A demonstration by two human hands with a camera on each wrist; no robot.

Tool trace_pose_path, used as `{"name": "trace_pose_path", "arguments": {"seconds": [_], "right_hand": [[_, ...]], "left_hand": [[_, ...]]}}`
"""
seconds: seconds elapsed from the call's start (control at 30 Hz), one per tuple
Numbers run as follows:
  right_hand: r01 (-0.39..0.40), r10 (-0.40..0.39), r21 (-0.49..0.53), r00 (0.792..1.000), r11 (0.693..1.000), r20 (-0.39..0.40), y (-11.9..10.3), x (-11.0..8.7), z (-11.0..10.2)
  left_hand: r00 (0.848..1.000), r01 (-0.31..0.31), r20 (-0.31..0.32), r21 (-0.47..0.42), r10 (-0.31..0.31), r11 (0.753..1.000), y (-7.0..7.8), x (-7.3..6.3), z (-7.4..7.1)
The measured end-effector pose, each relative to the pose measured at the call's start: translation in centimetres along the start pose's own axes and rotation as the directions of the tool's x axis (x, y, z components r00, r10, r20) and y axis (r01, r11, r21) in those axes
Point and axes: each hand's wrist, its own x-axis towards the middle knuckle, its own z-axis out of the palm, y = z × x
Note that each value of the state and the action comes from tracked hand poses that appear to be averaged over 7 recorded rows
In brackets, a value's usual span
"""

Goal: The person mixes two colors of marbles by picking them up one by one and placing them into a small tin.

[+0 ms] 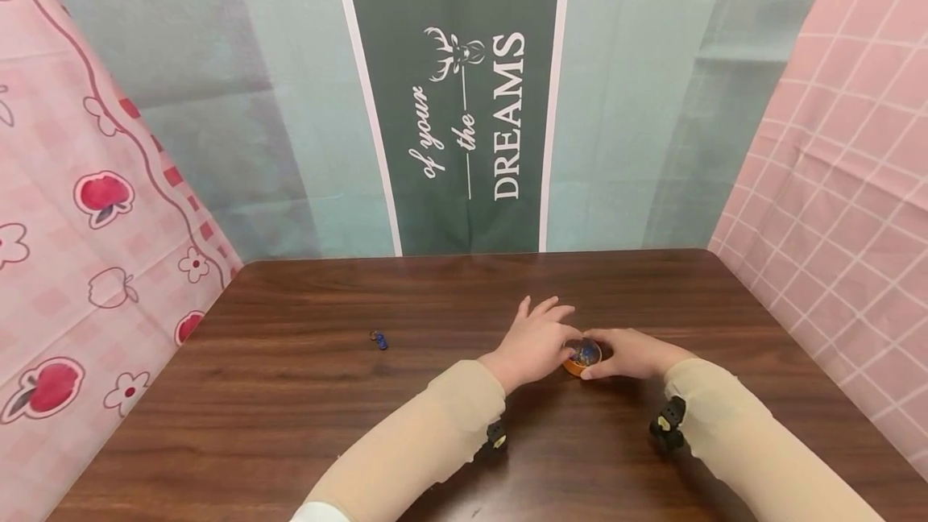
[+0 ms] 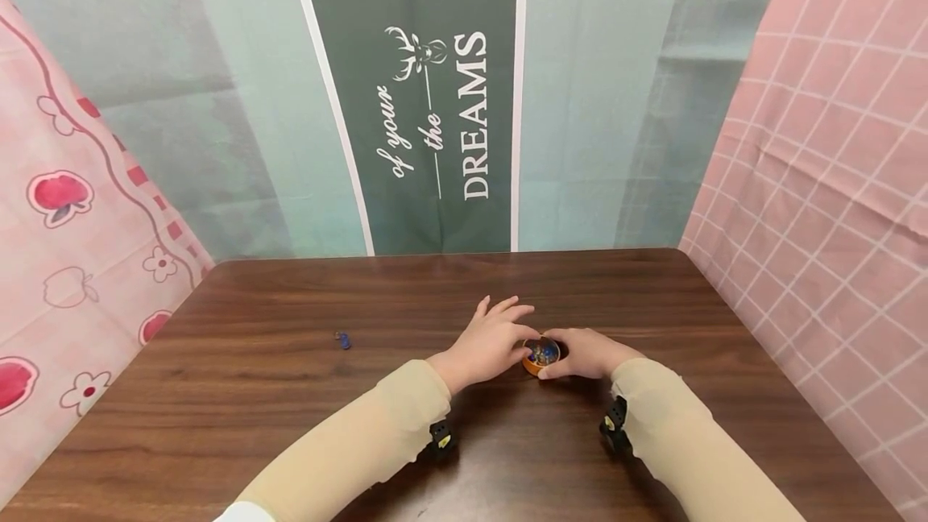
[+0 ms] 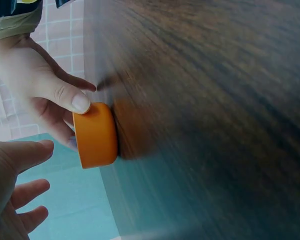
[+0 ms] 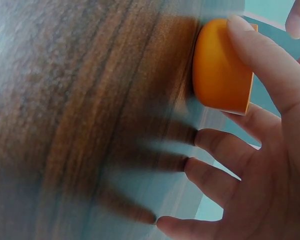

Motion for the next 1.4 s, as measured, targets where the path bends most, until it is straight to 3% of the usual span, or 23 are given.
{"name": "trace_pose_path", "arguments": {"seconds": [0.33, 0.63, 1.0, 1.23, 1.4], "right_hand": [[0.014, -0.014, -0.027, 1.000, 1.000, -0.012, 0.4, 0.2, 0.1], [-0.001, 0.001, -0.051, 1.000, 0.999, -0.005, 0.3, 0.1, -0.1], [-0.001, 0.001, -0.017, 1.000, 1.000, 0.005, 0.4, 0.2, -0.1], [0.019, -0.019, -0.017, 1.000, 1.000, 0.001, 0.3, -0.1, -0.1], [0.002, -0.002, -0.009, 1.000, 1.000, -0.012, 0.3, 0.0, -0.1]], "left_hand": [[0.999, 0.018, -0.043, 0.000, -0.018, 1.000, -2.4, -1.7, -0.1], [0.995, 0.037, -0.097, 0.002, -0.036, 0.999, -5.9, -4.6, -2.0], [0.991, 0.092, -0.094, -0.026, -0.094, 0.995, -9.5, -7.8, -3.0], [0.989, 0.080, -0.127, -0.005, -0.080, 0.997, -11.5, -9.0, -4.2], [0.984, 0.117, -0.135, -0.002, -0.117, 0.993, -12.9, -9.8, -4.9]]}}
